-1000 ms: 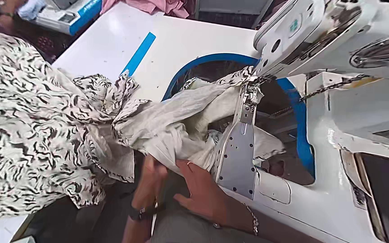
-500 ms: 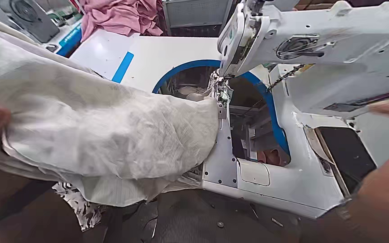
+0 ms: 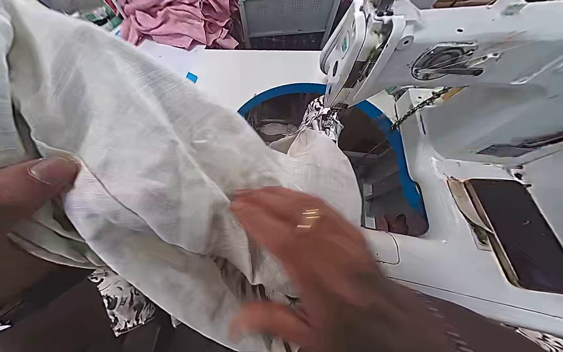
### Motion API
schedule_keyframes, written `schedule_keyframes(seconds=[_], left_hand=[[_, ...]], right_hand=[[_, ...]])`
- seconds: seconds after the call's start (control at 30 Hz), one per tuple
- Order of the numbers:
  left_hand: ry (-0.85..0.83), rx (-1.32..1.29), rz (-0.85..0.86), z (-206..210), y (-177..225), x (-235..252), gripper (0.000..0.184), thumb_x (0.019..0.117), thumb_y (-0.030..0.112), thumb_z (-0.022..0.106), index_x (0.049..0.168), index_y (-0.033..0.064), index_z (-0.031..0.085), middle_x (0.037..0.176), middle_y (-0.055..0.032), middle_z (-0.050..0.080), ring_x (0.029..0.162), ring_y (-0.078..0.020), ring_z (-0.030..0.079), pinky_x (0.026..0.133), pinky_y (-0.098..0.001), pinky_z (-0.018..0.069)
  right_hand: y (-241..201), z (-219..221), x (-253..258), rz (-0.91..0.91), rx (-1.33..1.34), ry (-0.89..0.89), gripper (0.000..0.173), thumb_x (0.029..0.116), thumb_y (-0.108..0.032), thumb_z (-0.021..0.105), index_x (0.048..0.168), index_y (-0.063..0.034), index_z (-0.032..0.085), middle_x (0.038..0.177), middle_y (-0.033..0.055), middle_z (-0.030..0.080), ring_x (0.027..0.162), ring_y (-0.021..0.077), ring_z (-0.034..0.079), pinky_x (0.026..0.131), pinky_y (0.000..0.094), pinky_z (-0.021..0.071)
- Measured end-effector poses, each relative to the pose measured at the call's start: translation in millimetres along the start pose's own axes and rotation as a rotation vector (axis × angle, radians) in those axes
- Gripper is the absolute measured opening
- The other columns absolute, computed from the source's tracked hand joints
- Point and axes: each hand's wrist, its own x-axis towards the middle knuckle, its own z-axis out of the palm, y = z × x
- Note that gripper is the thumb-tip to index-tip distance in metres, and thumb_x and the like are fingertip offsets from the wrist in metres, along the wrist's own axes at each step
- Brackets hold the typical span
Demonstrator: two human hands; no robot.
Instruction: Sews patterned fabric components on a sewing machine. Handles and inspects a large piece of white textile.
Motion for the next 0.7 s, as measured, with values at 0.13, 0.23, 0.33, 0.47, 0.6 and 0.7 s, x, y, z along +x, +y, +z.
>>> schedule_keyframes(seconds=[0.13, 0.23, 0.33, 0.47, 0.6, 0.7], left_hand=[[-0.176, 0.113, -0.049, -24, 9, 15, 0.022, 0.1035, 0.026, 0.052, 0.100, 0.0187, 0.072, 0.089, 0.0075, 0.072, 0.081, 0.0000, 0.069, 0.072, -0.0186, 0.0590], [0.079, -0.001, 0.070, -11, 19, 14, 0.021, 0.0861, -0.003, 0.059, 0.094, 0.0153, 0.066, 0.086, 0.0049, 0.075, 0.079, -0.0041, 0.072, 0.074, -0.0211, 0.0615], [-0.031, 0.123, 0.314, -27, 14, -10, 0.035, 0.0782, 0.003, 0.081, 0.109, 0.0082, 0.065, 0.098, -0.0015, 0.074, 0.091, -0.0119, 0.073, 0.079, -0.0287, 0.0633], [-0.149, 0.401, 0.201, -17, 40, -19, 0.021, 0.0782, 0.011, 0.080, 0.095, 0.0181, 0.071, 0.091, 0.0083, 0.074, 0.088, -0.0018, 0.071, 0.076, -0.0192, 0.0598], [0.036, 0.301, 0.305, -52, -3, 26, 0.055, 0.0771, 0.002, 0.068, 0.127, 0.0204, 0.054, 0.113, 0.0100, 0.070, 0.104, -0.0047, 0.069, 0.090, -0.0271, 0.0595], [0.092, 0.298, 0.207, -73, -14, 27, 0.052, 0.0819, 0.001, 0.063, 0.129, 0.0203, 0.052, 0.114, 0.0093, 0.069, 0.104, -0.0040, 0.069, 0.090, -0.0262, 0.0596]], right_hand=[[53, 4, -9, 0.291, 0.630, -0.091, 0.018, 0.1046, -0.013, 0.051, 0.096, -0.0090, 0.067, 0.076, -0.0075, 0.066, 0.068, -0.0021, 0.063, 0.066, 0.0163, 0.0559], [52, -52, -3, 0.319, 0.358, 0.161, 0.012, 0.1048, -0.036, 0.057, 0.103, -0.0266, 0.063, 0.081, -0.0172, 0.064, 0.069, -0.0051, 0.062, 0.063, 0.0140, 0.0556], [26, 37, -9, 0.178, 0.064, 0.072, 0.047, 0.0932, -0.037, 0.072, 0.127, -0.0052, 0.063, 0.114, 0.0104, 0.072, 0.099, 0.0195, 0.070, 0.081, 0.0340, 0.0590], [23, 117, -12, 0.227, 0.159, 0.031, 0.025, 0.0770, -0.002, 0.068, 0.101, 0.0015, 0.076, 0.087, 0.0179, 0.074, 0.077, 0.0304, 0.073, 0.064, 0.0444, 0.0567], [44, -10, 6, 0.196, 0.456, -0.014, 0.020, 0.1023, -0.018, 0.055, 0.090, -0.0113, 0.068, 0.079, -0.0119, 0.063, 0.077, -0.0122, 0.058, 0.071, 0.0068, 0.0498], [40, -69, 10, 0.204, 0.089, 0.076, 0.024, 0.1008, -0.049, 0.059, 0.097, -0.0266, 0.068, 0.082, -0.0199, 0.062, 0.074, -0.0126, 0.057, 0.063, 0.0082, 0.0480]])
